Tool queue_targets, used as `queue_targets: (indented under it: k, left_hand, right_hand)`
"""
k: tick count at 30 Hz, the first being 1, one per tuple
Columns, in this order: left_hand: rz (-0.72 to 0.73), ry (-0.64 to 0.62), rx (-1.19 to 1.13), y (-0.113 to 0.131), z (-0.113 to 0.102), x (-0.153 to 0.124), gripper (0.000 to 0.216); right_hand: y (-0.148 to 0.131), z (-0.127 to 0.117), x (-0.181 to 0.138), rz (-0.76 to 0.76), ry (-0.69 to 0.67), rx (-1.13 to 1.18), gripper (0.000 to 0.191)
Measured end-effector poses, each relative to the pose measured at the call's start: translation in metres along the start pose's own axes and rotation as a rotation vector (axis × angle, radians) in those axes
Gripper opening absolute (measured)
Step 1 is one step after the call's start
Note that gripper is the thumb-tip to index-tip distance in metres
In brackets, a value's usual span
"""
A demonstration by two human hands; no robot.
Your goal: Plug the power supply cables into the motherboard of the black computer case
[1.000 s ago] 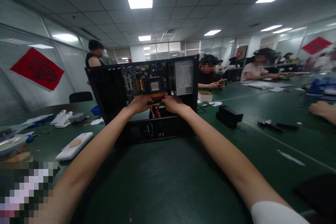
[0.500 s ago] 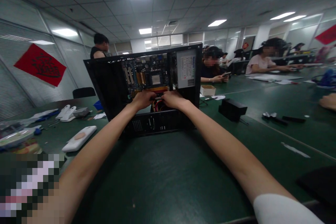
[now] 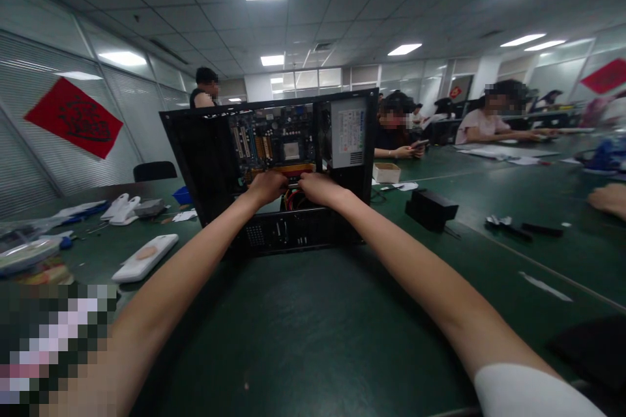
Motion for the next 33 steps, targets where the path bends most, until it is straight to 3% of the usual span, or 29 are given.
queue_targets:
  k: [6,13,20,33]
  left_hand:
    - [-0.006,-0.018,0.004,0.005,-0.003,-0.003,0.029]
    - [0.039,0.012,0.018,-0.001,-0.002,-0.002,0.027]
    - [0.025,-0.001,0.012,-0.003,0.002,0.0,0.027]
    - [-0.005,0.002,-0.02,-0.002,-0.001,-0.003,0.028]
  right_hand:
    - [-0.004,-0.008,0.009,-0.07,0.064,-0.007,0.034]
    - [-0.007,0.001,0.02,-0.139,0.143,-0.13,0.034]
    - [-0.004,0.002,0.021,-0.026,0.1,-0.073,0.032]
    - [0.0,0.003,0.02,0.015,0.081,-0.027,0.032]
Point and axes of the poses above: each hand's wrist, its own x-axis towards the middle knuckle, its own z-axis out of the palm, y = z × x, the point moved 5 cm from there along x, towards the middle knuckle, and after that the axes turned 15 degrees about -x, right-handed, at the moved point
